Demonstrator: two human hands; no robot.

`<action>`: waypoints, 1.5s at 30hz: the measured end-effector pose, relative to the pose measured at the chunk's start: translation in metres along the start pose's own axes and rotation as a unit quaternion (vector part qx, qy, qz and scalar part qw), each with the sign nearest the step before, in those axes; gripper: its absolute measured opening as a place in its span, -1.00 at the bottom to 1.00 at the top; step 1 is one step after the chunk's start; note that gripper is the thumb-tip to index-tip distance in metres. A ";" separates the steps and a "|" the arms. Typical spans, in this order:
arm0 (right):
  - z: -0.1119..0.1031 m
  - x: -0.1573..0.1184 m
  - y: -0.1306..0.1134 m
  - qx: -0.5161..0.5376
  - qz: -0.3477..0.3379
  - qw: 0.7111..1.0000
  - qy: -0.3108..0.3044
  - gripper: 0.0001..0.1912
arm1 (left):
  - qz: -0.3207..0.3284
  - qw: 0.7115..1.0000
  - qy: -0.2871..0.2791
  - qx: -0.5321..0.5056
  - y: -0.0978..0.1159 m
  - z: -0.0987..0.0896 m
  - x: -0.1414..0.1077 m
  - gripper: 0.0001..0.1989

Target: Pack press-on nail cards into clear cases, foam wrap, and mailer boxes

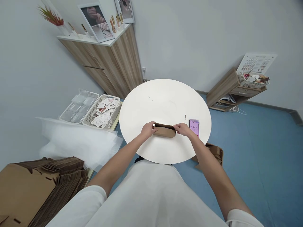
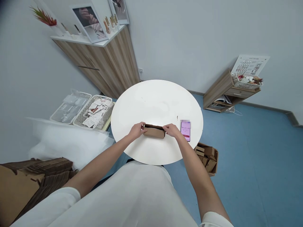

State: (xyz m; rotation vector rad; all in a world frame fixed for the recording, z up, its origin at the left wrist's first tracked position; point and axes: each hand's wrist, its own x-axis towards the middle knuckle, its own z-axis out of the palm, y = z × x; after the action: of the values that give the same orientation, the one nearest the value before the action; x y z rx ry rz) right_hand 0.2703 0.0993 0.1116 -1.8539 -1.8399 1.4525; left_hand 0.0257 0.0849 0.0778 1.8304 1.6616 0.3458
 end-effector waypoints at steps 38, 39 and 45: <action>0.039 -0.015 0.023 0.063 0.026 0.987 0.148 -0.65 | 0.191 0.978 -0.026 -0.073 -0.048 0.005 -0.011 -0.54; 0.040 -0.015 0.023 0.057 0.021 0.987 0.149 -0.66 | 0.199 0.978 -0.024 -0.062 -0.048 0.005 -0.010 -0.60; 0.047 -0.016 0.031 0.062 -0.018 0.984 0.169 -0.71 | 0.167 0.982 -0.022 -0.085 -0.043 0.005 -0.012 -0.64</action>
State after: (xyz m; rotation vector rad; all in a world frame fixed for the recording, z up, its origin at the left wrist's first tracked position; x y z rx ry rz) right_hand 0.2623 0.0552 0.0744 -1.8592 -1.5779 1.1268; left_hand -0.0073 0.0719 0.0503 1.9681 1.2508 0.5658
